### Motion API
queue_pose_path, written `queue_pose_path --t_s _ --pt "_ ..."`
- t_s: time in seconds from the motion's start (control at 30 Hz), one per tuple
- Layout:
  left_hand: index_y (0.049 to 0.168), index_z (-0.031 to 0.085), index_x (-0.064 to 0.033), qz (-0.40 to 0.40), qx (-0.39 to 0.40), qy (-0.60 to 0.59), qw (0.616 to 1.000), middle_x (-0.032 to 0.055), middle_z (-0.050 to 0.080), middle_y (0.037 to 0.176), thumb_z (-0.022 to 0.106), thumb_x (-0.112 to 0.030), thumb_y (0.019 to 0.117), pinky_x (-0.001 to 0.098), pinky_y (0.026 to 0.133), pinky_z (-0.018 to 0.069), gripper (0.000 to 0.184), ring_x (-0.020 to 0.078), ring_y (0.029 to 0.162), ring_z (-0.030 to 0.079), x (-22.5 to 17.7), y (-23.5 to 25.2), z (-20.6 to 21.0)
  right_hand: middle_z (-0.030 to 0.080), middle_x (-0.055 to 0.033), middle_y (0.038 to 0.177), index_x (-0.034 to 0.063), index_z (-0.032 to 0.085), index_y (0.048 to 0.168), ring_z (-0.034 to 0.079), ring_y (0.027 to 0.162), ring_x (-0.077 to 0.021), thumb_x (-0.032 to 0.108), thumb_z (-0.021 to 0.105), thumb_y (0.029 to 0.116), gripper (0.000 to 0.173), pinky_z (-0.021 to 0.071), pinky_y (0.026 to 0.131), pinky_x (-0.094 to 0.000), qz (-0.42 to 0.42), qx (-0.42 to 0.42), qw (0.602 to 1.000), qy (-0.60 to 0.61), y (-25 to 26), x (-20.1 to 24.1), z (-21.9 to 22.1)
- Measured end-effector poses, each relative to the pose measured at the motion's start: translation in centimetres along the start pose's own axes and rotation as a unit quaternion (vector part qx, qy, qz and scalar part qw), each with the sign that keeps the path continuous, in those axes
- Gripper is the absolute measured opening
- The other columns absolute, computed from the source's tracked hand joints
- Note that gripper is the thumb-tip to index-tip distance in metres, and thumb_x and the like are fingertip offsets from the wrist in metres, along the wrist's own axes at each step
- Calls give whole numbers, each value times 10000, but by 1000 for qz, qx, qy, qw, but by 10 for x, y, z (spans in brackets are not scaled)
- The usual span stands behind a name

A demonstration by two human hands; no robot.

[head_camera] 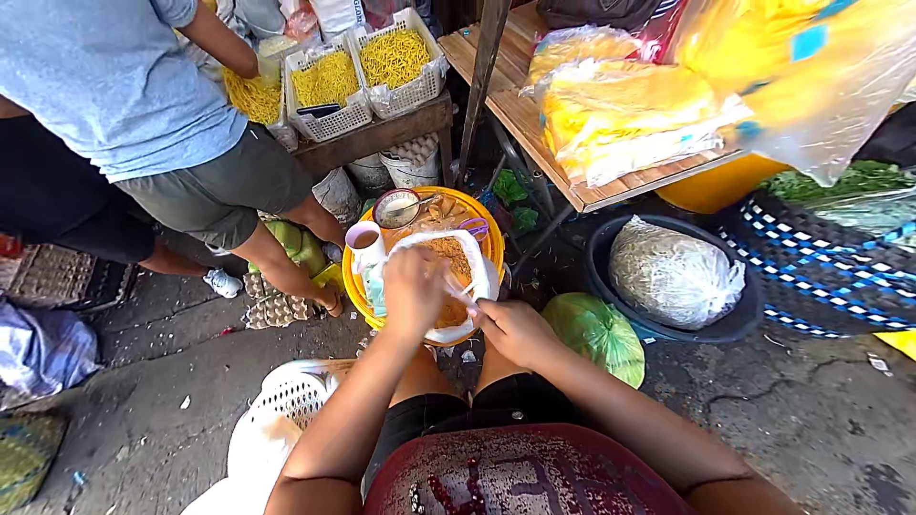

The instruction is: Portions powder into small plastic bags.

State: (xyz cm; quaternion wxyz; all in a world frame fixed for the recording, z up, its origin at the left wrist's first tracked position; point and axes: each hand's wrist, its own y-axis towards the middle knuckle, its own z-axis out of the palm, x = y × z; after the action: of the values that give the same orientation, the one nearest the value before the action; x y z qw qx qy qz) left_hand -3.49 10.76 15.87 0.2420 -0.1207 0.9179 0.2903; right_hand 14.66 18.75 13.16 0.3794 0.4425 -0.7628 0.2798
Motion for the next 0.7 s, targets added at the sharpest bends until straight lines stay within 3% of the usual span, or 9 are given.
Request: queue_pose_path --t_s 0.03,0.1,0.2,0.27,0.37,0.47,0.57,0.63,0.7 --pt "1045 723 -2 94 26 33 995 175 725 1026 703 -304 947 563 913 514 318 345 1003 686 -4 -12 9 660 -200 925 -58 653 1095 643 899 -305 207 409 1095 361 498 841 -471 3 24 1000 12 -5 1 -2" --pt "1147 718 -43 233 108 72 964 175 733 1090 457 -534 1045 548 930 545 566 359 1056 699 -15 -28 25 724 -220 1006 -76 717 1063 692 997 -294 81 569 985 230 523 934 -461 -36 17 999 38 -14 1 -3" --pt "910 669 -26 244 199 36 948 128 671 759 197 -694 1017 458 635 579 824 293 722 707 -18 -35 36 615 -79 816 -26 670 896 566 766 -103 108 593 978 175 476 734 -293 -46 83 991 95 -16 -12 -12" --pt "905 646 -23 229 223 2 948 96 616 638 250 -704 1010 448 524 546 795 262 580 662 -18 -38 31 516 14 735 34 620 882 476 644 -29 206 512 1065 274 421 621 -222 -48 142 980 128 -19 -20 -26" --pt "1071 660 -1 193 290 -93 933 99 648 674 440 -477 1068 470 559 569 525 253 594 674 -16 -47 14 481 47 666 50 631 877 427 557 3 231 494 1073 300 373 536 -192 -63 153 974 153 -31 -25 -35" --pt "1008 683 -35 185 303 -172 919 98 690 758 477 -239 1084 415 642 590 299 206 676 694 2 -50 7 631 -7 776 14 722 1009 501 629 0 246 506 1073 324 440 608 -201 -70 103 982 145 -38 -29 -40" --pt "994 715 -57 155 275 -203 927 66 730 848 494 -228 1081 327 754 601 293 115 785 708 23 -48 1 700 -112 916 2 715 1074 643 825 -140 235 475 1089 335 530 788 -346 -93 70 990 80 -34 -20 -36" --pt "967 736 -44 82 254 -217 939 17 738 877 521 -219 1064 225 799 575 293 5 823 680 26 -42 -5 720 -151 922 11 715 1068 707 888 -257 235 471 1090 332 567 833 -463 -137 2 990 -21 -25 -22 -31" --pt "941 735 -36 -5 222 -263 939 -55 716 873 530 -163 1035 127 776 526 259 -84 800 624 11 -39 -9 702 -136 847 29 714 996 707 850 -292 213 491 1075 299 574 796 -471 -192 -103 969 -116 -9 -29 -22"
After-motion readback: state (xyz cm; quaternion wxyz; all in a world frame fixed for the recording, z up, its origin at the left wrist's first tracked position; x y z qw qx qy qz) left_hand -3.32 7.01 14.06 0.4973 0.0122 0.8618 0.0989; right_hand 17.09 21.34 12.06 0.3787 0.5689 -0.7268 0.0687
